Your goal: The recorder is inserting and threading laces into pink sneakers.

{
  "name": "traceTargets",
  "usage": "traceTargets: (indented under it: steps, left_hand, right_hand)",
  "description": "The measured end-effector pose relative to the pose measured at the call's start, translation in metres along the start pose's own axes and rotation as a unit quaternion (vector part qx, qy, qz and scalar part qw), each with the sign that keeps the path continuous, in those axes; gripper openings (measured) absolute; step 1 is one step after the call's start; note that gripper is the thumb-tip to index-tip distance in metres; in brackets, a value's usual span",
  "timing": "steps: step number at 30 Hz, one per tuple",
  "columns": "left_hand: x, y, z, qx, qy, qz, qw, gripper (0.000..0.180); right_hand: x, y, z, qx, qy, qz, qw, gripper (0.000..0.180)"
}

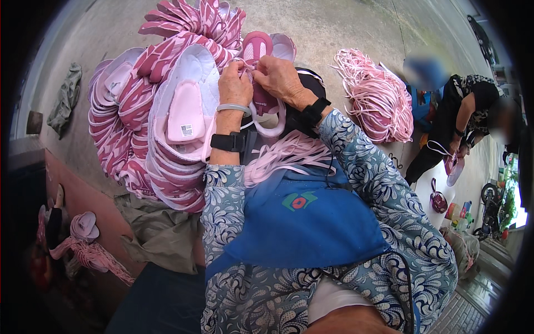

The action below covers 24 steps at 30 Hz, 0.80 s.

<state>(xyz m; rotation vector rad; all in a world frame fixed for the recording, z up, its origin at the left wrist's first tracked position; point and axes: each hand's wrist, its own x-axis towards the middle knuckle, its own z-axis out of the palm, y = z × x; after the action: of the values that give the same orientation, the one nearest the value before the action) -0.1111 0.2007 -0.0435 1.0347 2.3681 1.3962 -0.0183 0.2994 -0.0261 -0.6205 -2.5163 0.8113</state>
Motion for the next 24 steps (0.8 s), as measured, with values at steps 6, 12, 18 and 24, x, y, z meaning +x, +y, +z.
traceTargets:
  steps: [6,12,18,24]
  left_hand:
    - [-0.002,0.0,-0.005,0.017,0.027,0.024,0.999,0.022]
    - [0.009,0.007,-0.005,-0.023,-0.018,-0.046,0.999,0.022]
    - [0.0,0.014,-0.009,-0.019,-0.025,-0.081,0.996,0.018]
    - [-0.003,0.009,-0.006,-0.033,-0.01,-0.061,0.998,0.019]
  right_hand:
    - [-0.004,-0.013,0.005,-0.065,-0.003,-0.05,0.997,0.022]
    - [0.016,0.003,-0.002,-0.015,0.018,0.019,1.0,0.027]
    - [-0.007,-0.008,-0.005,-0.025,0.018,-0.052,0.998,0.022]
    - [-0.007,-0.011,0.008,-0.139,0.034,-0.077,0.987,0.021]
